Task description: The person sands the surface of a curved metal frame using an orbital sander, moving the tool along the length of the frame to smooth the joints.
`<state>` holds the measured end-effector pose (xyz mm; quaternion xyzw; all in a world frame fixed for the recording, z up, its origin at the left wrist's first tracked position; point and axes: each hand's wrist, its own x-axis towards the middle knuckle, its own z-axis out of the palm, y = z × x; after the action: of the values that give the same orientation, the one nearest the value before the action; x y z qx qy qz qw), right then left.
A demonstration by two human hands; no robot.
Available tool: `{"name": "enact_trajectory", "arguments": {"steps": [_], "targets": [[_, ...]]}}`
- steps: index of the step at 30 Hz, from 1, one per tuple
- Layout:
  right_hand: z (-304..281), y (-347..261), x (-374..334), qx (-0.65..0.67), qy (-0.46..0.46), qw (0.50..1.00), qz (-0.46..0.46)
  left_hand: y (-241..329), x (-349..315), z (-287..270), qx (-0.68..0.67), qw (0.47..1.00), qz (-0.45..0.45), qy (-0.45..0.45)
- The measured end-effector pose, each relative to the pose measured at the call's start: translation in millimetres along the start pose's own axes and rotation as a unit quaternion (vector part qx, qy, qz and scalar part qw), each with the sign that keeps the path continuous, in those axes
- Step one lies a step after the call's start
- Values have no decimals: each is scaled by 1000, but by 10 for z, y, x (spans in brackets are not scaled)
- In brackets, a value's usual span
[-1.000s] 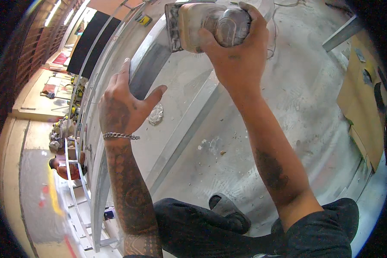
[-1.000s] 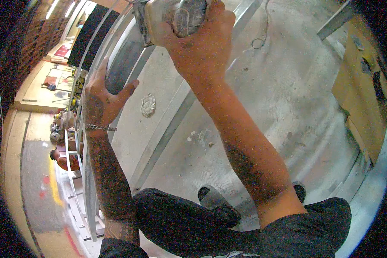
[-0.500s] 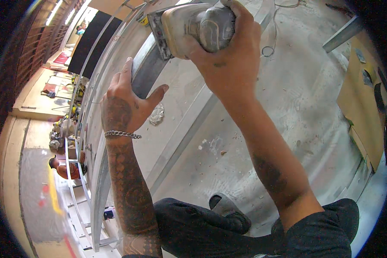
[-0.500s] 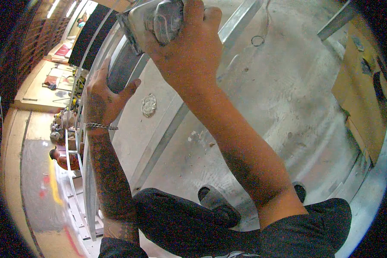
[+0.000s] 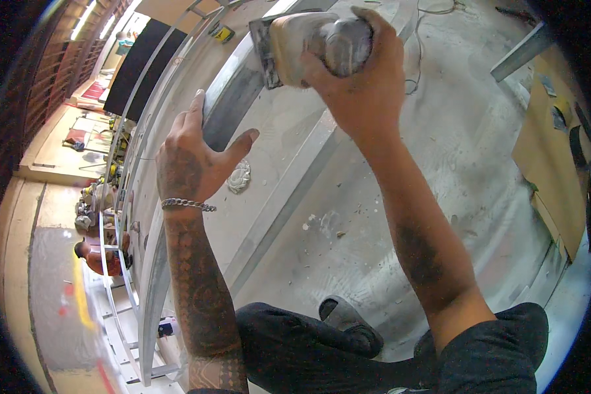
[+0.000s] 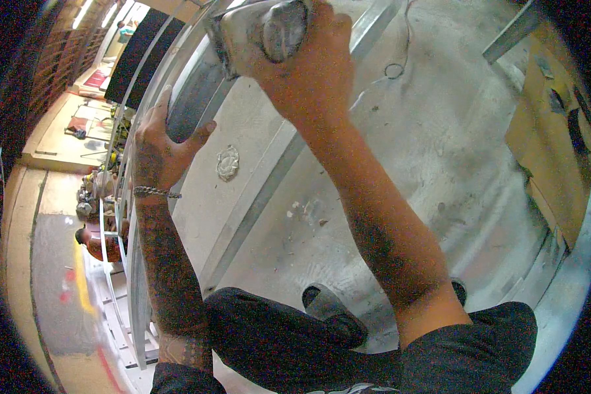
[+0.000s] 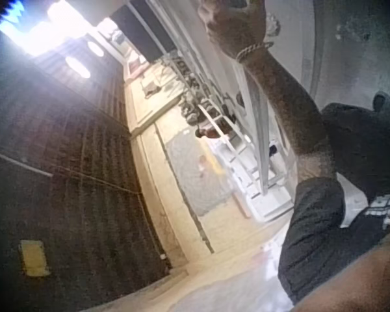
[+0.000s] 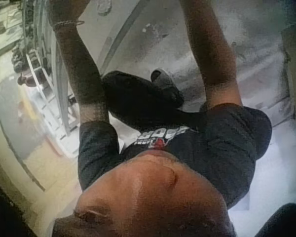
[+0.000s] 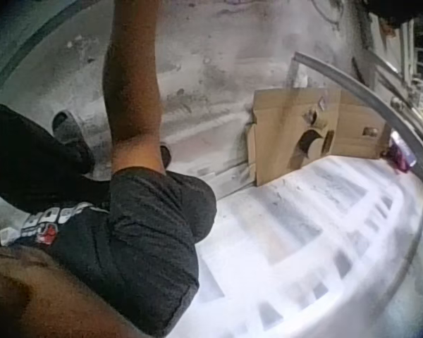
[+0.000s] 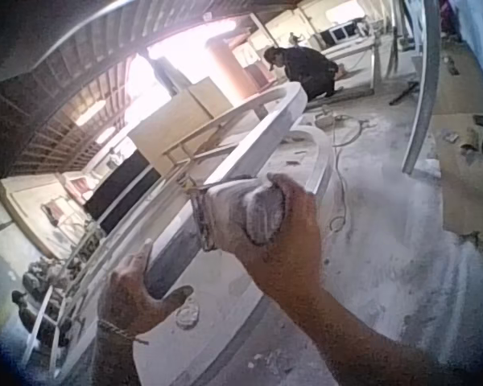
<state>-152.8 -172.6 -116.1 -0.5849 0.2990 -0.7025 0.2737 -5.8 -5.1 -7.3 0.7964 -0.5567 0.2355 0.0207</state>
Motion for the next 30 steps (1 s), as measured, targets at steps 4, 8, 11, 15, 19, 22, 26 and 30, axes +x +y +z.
{"name": "enact_trajectory", "arguments": {"steps": [4, 8, 11, 15, 19, 22, 26, 30], "targets": [[-26, -144, -108, 6, -12, 999, -46, -11, 8, -29, -18, 1000, 3, 1], [-83, -199, -230, 58, -52, 997, -20, -76, -8, -35, -113, 993, 16, 30], [-100, -168, -352, 77, -65, 994, -34, -145, -34, -39, -170, 985, -13, 35], [-106, -109, -454, 90, -67, 992, -55, -110, -26, -31, -176, 983, -40, 46], [-125, -165, -472, 103, -71, 991, -55, -102, -24, -28, -167, 984, -24, 60], [-128, -189, -518, 105, -70, 991, -42, -86, -35, -54, -143, 989, -42, 10], [-139, -210, -626, 115, -84, 989, -38, -96, -35, -34, -164, 984, -32, 60], [-149, -266, -672, 124, -95, 986, -56, -198, -42, -42, -169, 982, -67, 51]]}}
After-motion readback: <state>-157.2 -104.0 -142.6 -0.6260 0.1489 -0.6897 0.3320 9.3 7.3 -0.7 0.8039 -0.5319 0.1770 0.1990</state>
